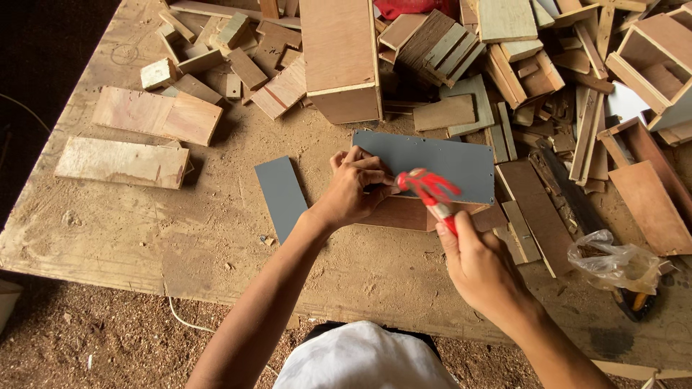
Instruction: The person fits gray panels into an open wooden box, positions a divider inside it, and uses a hammer to drive nails and attach a gray panel to the box side. They pick up nails from the workbench and hammer them in while holding the panel steady.
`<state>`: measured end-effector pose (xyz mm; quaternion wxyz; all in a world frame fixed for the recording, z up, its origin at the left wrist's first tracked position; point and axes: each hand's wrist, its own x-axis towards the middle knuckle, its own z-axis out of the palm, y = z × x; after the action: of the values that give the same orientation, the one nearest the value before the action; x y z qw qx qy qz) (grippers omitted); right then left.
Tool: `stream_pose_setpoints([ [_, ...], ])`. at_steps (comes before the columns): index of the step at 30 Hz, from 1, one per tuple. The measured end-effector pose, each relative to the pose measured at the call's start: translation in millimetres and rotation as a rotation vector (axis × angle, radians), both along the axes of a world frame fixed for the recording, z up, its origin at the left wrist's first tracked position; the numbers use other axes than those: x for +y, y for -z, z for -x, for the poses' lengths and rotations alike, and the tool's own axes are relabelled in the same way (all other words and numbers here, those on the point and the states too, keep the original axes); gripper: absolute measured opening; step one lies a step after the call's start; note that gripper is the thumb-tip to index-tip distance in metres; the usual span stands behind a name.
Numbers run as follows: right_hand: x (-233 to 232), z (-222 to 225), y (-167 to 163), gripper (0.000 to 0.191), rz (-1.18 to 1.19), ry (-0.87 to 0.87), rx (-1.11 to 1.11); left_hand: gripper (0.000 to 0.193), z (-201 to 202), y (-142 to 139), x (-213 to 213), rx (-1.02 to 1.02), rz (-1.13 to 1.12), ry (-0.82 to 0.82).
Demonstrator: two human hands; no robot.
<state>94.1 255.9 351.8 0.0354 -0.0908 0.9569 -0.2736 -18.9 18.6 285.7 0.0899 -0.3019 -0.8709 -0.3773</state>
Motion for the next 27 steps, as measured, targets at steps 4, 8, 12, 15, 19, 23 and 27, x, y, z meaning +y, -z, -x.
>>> stream_pose_setpoints([
  [4,3,0,3,0.032,0.020,-0.013,0.101,0.015,-2,-2,-1,-0.004,-0.019,0.000],
  [8,1,0,3,0.030,-0.023,0.024,0.004,0.014,-1,-4,0,0.015,-0.008,0.010],
  [12,0,-1,1,0.033,0.011,0.007,0.056,0.014,0,-4,-1,0.000,-0.027,0.020],
  [15,1,-3,4,0.037,0.124,-0.035,0.278,0.013,0,-2,-1,-0.023,-0.045,0.030],
  [19,2,-2,15,0.034,0.008,0.028,-0.029,0.013,0,1,1,0.007,0.020,0.009],
  [23,5,-1,23,0.037,0.083,-0.009,0.135,0.014,1,1,1,-0.015,-0.016,0.010],
  [27,6,0,22,0.037,-0.015,0.002,-0.026,0.013,0,1,-1,-0.025,0.023,0.002],
])
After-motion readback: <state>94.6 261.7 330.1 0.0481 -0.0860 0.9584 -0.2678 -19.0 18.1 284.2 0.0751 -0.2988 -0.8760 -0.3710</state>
